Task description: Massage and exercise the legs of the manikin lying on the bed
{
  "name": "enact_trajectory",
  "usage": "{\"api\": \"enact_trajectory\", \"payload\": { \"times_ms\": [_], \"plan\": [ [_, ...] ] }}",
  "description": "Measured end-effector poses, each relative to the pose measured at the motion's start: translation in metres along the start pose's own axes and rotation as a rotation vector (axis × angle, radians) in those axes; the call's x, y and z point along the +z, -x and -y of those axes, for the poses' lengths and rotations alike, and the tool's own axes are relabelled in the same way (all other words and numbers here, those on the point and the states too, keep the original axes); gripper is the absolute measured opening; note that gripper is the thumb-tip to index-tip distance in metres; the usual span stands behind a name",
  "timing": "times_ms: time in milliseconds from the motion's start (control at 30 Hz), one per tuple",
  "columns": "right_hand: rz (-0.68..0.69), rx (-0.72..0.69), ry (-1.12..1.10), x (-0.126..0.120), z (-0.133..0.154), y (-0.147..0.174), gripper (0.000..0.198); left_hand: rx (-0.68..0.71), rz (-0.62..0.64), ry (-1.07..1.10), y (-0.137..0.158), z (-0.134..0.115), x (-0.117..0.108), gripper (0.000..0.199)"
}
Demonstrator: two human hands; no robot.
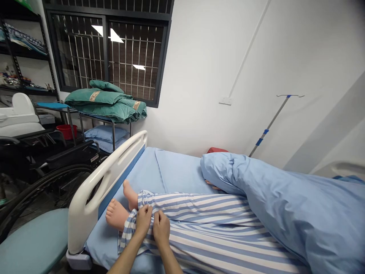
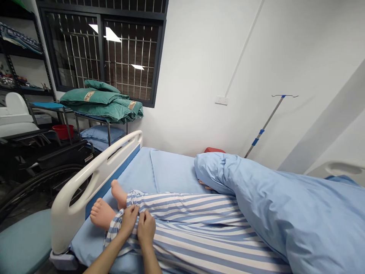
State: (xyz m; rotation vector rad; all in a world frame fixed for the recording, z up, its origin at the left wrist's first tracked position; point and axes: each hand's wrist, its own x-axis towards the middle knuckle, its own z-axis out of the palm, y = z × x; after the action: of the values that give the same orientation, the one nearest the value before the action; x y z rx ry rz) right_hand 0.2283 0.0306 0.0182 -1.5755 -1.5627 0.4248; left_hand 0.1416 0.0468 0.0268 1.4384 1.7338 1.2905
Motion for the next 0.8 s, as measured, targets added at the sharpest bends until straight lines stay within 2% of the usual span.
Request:
{"api": "enact_trajectory", "payload": {
  "times_ms": [100, 267, 433, 533, 667, 800],
  "plan": [
    [0.019, -0.011, 0.030, 0.001, -0.001, 0.002, 0.032, 0.106, 0.062, -0.242, 0.007, 0.013, 0.000, 0.025],
    [0.025, 0.014, 0.081, 0.002, 0.001, 0.004, 0.032, 0.111, 0.134, -0.385, 0.007, 0.012, -0.003, 0.027],
    [0.025, 0.030, 0.078, 0.000, 0.003, 0.004, 0.032, 0.149, 0.171, -0.458, 0.006, 0.007, -0.005, 0.030],
    [0.027, 0.039, 0.065, -0.001, 0.007, 0.000, 0.032, 0.118, 0.155, -0.463, 0.006, 0.010, -0.004, 0.031],
    [0.042, -0.026, -0.021, -0.003, 0.023, -0.010, 0.033, 0.076, 0.112, -0.395, 0.005, 0.024, -0.001, 0.034],
    [0.048, -0.100, -0.140, -0.001, 0.034, -0.015, 0.034, 0.137, 0.070, -0.410, 0.004, 0.045, 0.007, 0.037]
  ]
}}
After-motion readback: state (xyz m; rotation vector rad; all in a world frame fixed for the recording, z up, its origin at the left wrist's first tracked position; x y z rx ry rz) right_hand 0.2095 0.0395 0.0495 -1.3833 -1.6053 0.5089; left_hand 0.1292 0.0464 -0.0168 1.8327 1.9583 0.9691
